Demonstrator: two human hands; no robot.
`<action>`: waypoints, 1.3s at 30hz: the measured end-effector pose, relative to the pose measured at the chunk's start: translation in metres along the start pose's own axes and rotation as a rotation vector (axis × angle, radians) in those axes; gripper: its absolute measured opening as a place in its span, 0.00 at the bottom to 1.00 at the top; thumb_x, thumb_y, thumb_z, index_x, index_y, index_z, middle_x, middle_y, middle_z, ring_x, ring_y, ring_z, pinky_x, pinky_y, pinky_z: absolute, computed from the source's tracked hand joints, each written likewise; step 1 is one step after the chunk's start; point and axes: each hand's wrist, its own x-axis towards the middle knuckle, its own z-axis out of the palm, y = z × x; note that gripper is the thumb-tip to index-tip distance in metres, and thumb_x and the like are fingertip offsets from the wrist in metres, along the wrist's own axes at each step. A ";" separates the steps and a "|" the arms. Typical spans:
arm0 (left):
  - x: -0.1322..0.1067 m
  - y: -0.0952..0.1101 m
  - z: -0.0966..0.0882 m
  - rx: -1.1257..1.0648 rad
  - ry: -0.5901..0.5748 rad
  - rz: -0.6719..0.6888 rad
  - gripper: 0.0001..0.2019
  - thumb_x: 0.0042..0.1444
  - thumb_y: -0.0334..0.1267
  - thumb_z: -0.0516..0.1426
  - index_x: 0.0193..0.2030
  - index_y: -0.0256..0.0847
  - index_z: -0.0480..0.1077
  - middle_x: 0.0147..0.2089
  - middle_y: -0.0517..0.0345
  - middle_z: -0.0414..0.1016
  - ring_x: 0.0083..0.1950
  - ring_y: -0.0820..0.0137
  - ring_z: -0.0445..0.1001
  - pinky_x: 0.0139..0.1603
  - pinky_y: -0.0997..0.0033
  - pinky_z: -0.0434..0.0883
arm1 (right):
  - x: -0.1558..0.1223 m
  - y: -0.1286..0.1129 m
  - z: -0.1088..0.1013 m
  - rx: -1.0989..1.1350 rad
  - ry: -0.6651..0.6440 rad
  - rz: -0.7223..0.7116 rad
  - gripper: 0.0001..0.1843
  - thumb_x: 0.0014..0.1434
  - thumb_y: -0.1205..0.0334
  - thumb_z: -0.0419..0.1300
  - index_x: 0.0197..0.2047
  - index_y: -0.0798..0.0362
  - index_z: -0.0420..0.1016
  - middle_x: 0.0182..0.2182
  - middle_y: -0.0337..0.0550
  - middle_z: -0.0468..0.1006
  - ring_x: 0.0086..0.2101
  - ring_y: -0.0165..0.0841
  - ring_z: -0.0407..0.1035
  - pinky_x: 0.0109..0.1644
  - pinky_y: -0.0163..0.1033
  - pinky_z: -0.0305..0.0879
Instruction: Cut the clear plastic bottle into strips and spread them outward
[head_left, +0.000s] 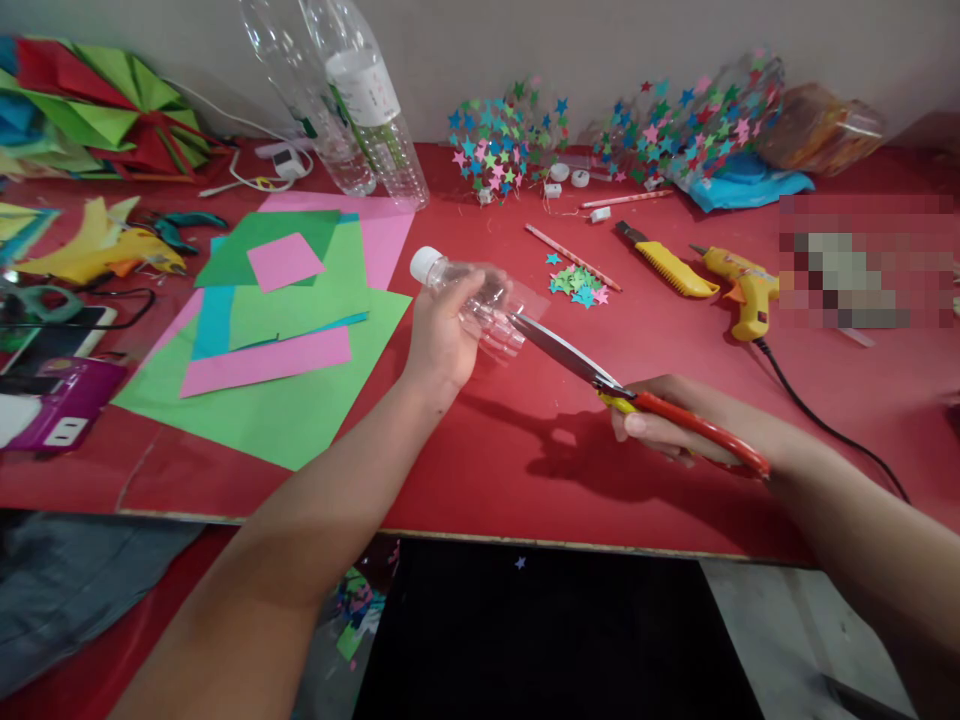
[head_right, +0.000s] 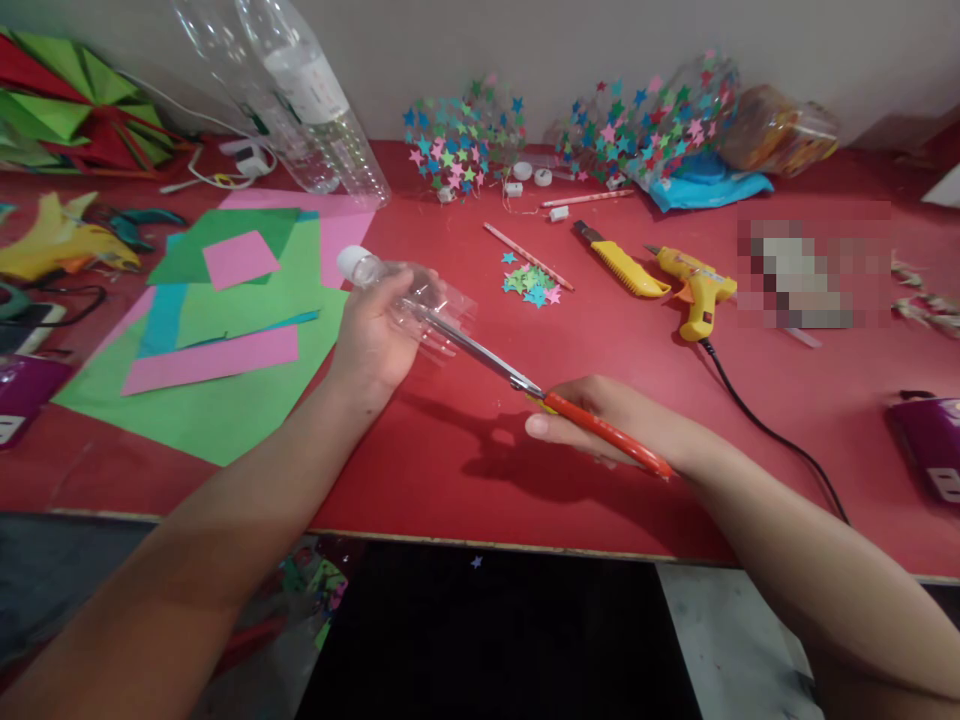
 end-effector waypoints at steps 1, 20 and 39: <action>-0.001 0.001 0.001 -0.001 0.000 -0.002 0.05 0.47 0.33 0.62 0.29 0.42 0.69 0.30 0.61 0.78 0.33 0.71 0.77 0.40 0.69 0.74 | 0.000 -0.002 0.001 -0.003 -0.003 0.016 0.26 0.59 0.36 0.53 0.32 0.53 0.65 0.18 0.32 0.62 0.19 0.26 0.58 0.24 0.34 0.53; -0.002 0.006 0.004 0.027 0.016 0.019 0.08 0.44 0.30 0.61 0.30 0.44 0.66 0.30 0.62 0.78 0.35 0.70 0.77 0.45 0.67 0.74 | -0.004 -0.011 0.009 0.026 0.051 0.075 0.27 0.59 0.35 0.53 0.30 0.53 0.66 0.15 0.31 0.61 0.16 0.24 0.55 0.20 0.32 0.51; 0.000 0.011 0.003 0.093 -0.088 0.065 0.09 0.46 0.33 0.61 0.33 0.45 0.65 0.31 0.62 0.78 0.36 0.68 0.78 0.45 0.64 0.73 | 0.001 -0.008 0.015 -0.069 0.108 -0.040 0.26 0.57 0.37 0.57 0.27 0.53 0.62 0.20 0.33 0.63 0.19 0.24 0.57 0.23 0.33 0.50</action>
